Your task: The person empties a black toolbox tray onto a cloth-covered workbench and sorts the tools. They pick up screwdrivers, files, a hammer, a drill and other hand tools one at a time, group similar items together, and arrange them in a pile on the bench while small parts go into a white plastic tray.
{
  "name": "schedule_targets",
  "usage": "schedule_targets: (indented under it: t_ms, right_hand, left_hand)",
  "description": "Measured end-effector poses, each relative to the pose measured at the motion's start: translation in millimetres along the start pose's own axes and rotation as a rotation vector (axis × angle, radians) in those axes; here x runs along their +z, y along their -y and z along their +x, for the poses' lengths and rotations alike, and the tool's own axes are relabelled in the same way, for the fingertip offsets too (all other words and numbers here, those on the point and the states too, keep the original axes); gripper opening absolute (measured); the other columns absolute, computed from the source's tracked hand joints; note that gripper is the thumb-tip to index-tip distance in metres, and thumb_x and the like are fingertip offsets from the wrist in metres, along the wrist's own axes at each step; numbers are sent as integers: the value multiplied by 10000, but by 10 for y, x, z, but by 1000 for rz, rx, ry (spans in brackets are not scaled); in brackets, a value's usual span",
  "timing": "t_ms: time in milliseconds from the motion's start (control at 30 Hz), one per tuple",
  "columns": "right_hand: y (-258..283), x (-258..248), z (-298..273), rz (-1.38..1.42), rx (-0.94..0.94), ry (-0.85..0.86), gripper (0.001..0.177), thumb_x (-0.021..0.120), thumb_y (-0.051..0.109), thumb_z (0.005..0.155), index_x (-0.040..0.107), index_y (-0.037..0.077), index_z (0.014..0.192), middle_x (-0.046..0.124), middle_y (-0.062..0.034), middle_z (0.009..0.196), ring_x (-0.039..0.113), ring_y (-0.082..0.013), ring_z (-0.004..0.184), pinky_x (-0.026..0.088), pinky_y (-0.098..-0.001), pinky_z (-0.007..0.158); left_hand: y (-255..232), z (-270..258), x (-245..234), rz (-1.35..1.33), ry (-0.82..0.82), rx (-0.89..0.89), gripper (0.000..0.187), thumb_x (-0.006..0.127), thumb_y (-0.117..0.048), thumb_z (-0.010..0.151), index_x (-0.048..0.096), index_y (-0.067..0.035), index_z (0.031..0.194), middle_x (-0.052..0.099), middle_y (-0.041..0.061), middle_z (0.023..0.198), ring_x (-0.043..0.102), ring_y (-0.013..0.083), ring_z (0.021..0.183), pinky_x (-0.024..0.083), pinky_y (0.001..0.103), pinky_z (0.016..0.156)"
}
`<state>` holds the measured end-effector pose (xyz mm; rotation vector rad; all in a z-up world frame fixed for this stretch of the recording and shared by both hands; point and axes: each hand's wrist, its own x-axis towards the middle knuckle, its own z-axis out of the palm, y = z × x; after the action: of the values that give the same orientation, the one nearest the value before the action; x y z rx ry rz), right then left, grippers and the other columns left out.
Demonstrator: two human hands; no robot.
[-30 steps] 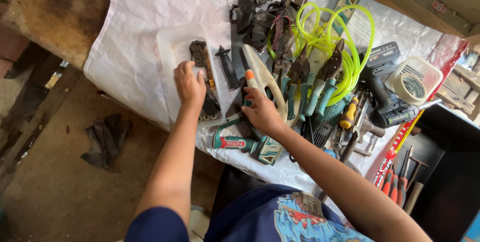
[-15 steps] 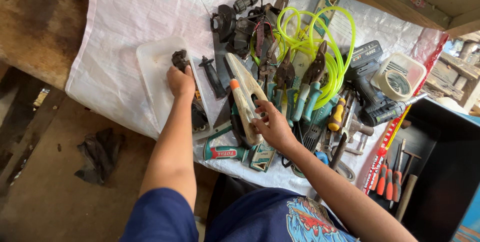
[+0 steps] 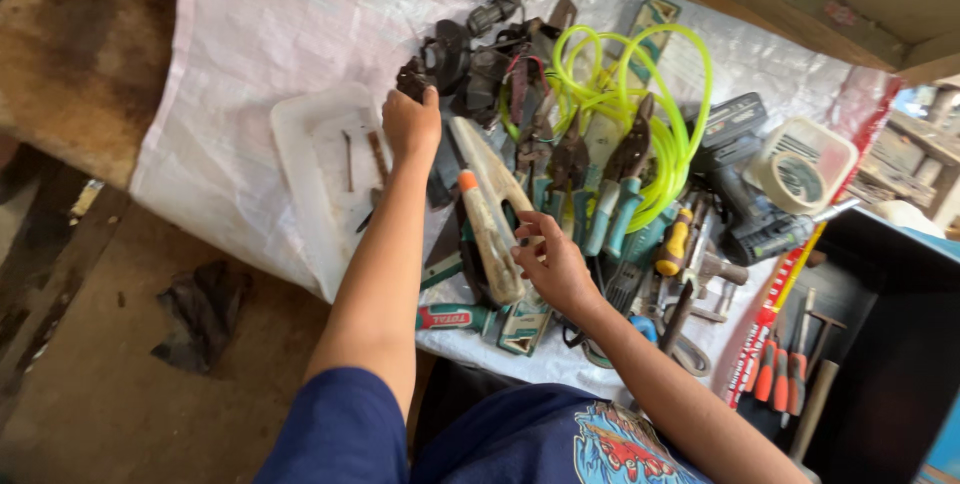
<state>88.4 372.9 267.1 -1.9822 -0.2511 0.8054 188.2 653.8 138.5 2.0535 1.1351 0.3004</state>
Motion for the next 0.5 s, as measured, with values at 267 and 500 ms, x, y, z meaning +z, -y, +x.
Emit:
schedule_targets:
  t_ms: [267, 500]
  right_hand:
    - [-39, -45, 71, -8, -15, -38, 526, 679, 127, 917, 495, 50, 1404, 658, -118, 1178, 694, -177, 827, 624, -317, 660]
    - [34, 58, 459, -353, -241, -86, 575, 716, 212, 919, 489, 30, 1415, 605, -203, 1310, 631, -349, 1167, 522, -460, 963]
  left_hand:
    - [13, 199, 110, 249, 191, -138, 431, 691, -366, 952, 619, 33, 1099, 641, 248, 1195, 663, 405, 1084, 557, 479, 898]
    - [137, -202, -144, 95, -31, 465, 247, 734, -134, 859, 684, 4, 1058, 662, 216, 1046, 650, 420, 967, 526, 492, 806]
